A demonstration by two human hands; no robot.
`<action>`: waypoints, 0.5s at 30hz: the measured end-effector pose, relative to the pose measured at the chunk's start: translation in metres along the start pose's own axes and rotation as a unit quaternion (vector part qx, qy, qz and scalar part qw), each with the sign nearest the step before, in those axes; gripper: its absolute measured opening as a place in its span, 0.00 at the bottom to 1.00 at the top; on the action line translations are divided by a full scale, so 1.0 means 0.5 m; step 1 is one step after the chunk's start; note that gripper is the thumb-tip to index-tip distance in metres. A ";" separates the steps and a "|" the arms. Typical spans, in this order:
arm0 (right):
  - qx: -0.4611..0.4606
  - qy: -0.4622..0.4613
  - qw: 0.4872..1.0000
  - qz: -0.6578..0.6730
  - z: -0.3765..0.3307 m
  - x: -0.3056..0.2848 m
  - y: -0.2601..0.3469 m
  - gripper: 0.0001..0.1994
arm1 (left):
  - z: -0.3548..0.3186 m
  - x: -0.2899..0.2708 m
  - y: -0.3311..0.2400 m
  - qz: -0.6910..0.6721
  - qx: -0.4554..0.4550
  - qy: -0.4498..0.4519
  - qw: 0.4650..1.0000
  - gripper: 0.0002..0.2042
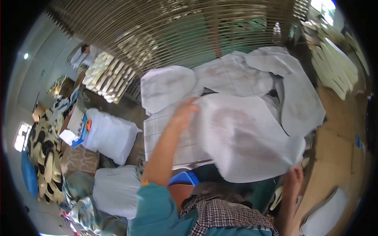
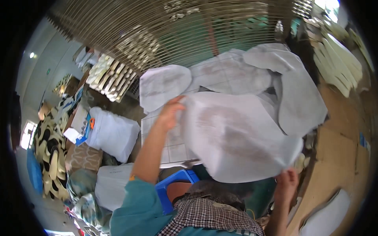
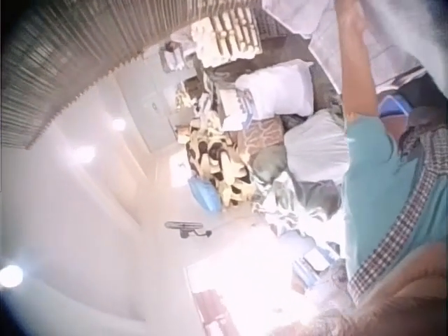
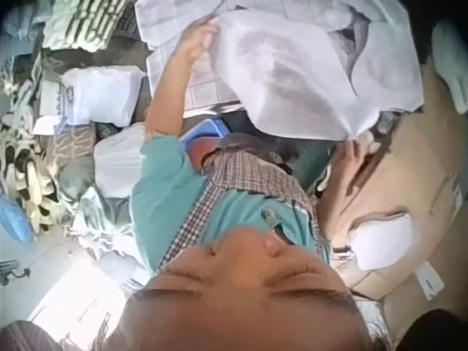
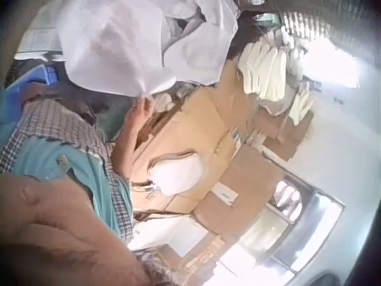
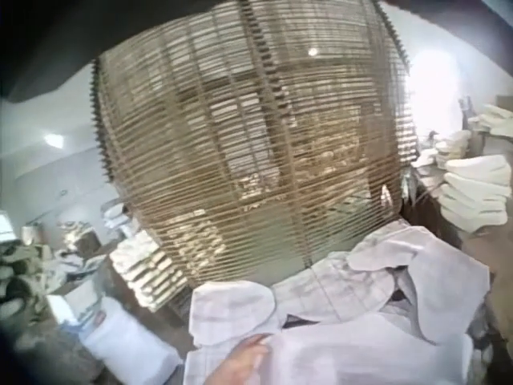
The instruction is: The worker is applying adhesive to foam components using a spray gun in a factory setting.
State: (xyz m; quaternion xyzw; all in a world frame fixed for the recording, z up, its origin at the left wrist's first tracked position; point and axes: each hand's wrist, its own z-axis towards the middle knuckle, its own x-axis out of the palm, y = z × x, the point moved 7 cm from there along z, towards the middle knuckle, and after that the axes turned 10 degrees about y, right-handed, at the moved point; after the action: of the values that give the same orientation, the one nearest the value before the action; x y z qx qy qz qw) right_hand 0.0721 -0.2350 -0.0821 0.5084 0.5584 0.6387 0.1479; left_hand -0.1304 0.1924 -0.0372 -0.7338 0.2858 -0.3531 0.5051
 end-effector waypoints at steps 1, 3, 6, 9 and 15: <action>0.021 0.058 0.998 -0.034 0.005 0.091 -0.045 0.02 | -0.045 -0.135 0.004 -0.018 -0.021 -0.081 0.996 0.27; 0.109 0.145 0.981 -0.064 0.000 0.248 -0.150 0.01 | -0.162 -0.439 0.002 0.166 0.032 -0.195 0.966 0.25; 0.179 0.200 0.962 -0.042 0.000 0.370 -0.300 0.02 | -0.226 -0.585 0.002 0.122 -0.018 -0.217 0.968 0.21; 0.262 0.284 0.918 -0.090 -0.015 0.435 -0.465 0.03 | -0.432 -0.841 0.043 0.237 -0.053 -0.489 0.838 0.19; 0.305 0.284 0.893 -0.168 0.003 0.352 -0.466 0.05 | -0.469 -0.907 0.171 0.218 0.010 -0.602 0.768 0.14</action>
State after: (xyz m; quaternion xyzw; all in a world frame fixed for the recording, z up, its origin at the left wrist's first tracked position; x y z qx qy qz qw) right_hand -0.0920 -0.0236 -0.1984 0.2239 0.8210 0.5198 -0.0747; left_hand -0.5914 0.3901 -0.1655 -0.7088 0.0722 0.2782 0.6442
